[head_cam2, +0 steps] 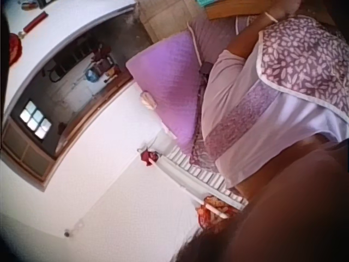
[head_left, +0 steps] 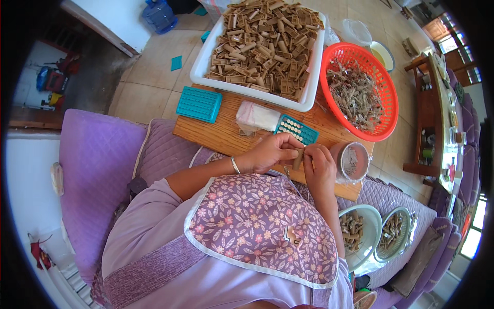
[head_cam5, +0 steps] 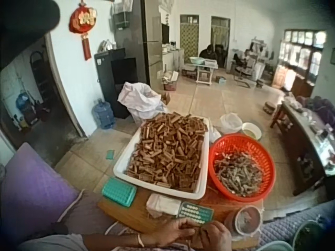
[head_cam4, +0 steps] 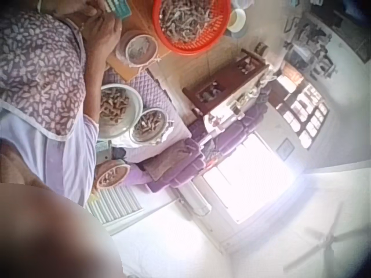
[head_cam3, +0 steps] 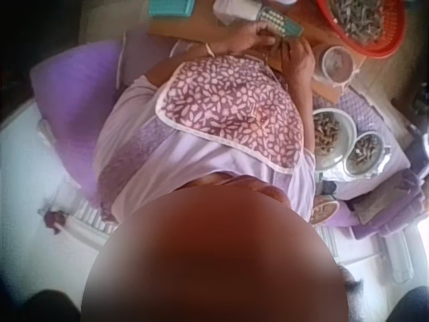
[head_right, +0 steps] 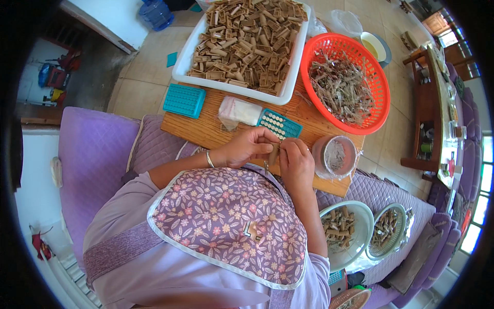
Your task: The person assembles small plastic components by hand, inserting round plastic inserts into rectangular plastic blocks and organizing them in a tray.
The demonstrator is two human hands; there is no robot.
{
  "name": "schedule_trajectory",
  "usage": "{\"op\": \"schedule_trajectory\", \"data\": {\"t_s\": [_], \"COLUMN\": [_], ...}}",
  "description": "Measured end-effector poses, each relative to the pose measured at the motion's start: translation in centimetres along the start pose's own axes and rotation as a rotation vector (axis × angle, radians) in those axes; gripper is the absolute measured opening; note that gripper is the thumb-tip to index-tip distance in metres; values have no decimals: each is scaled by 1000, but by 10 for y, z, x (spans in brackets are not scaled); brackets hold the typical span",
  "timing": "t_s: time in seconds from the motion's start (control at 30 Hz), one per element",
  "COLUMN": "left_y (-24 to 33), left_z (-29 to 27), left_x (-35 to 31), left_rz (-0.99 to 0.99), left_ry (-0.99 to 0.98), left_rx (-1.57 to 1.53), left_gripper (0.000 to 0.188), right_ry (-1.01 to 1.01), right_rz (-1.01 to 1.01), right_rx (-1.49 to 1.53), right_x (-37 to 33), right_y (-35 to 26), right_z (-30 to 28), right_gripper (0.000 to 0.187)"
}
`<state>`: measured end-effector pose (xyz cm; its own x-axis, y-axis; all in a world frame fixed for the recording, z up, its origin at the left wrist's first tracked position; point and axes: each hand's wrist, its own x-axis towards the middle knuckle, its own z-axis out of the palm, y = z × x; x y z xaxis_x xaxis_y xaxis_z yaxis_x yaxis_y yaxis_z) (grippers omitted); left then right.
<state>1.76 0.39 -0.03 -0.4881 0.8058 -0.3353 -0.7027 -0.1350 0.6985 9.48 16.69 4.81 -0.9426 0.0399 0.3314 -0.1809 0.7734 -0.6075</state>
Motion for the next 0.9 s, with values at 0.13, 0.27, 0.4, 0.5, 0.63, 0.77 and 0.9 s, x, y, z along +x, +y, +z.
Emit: {"op": "schedule_trajectory", "data": {"t_s": [0.13, 0.27, 0.4, 0.5, 0.63, 0.77, 0.9], "left_y": [8, 9, 9, 6, 8, 38, 70], "left_z": [14, 11, 13, 11, 15, 24, 2], "left_x": [0, 4, 2, 4, 4, 3, 31], "left_rz": [137, 270, 291, 316, 345, 478, 957], "left_ry": [83, 97, 69, 47, -2, -159, 115], "left_rx": [55, 175, 231, 280, 340, 957, 1320], "left_gripper": [26, 27, 22, 22, 25, 31, 28], "right_ry": [89, 57, -7, 35, 74, -44, -43], "right_rz": [261, 490, 572, 645, 611, 645, 790], "right_rx": [334, 566, 559, 679, 679, 569, 442], "right_x": [-9, -23, -28, -34, -36, -49, -75], "right_y": [0, -3, -7, -3, -7, -1, 3], "right_z": [9, 15, 15, 18, 13, -17, -90], "right_gripper": [16, 40, 42, 40, 36, 36, 14]}}
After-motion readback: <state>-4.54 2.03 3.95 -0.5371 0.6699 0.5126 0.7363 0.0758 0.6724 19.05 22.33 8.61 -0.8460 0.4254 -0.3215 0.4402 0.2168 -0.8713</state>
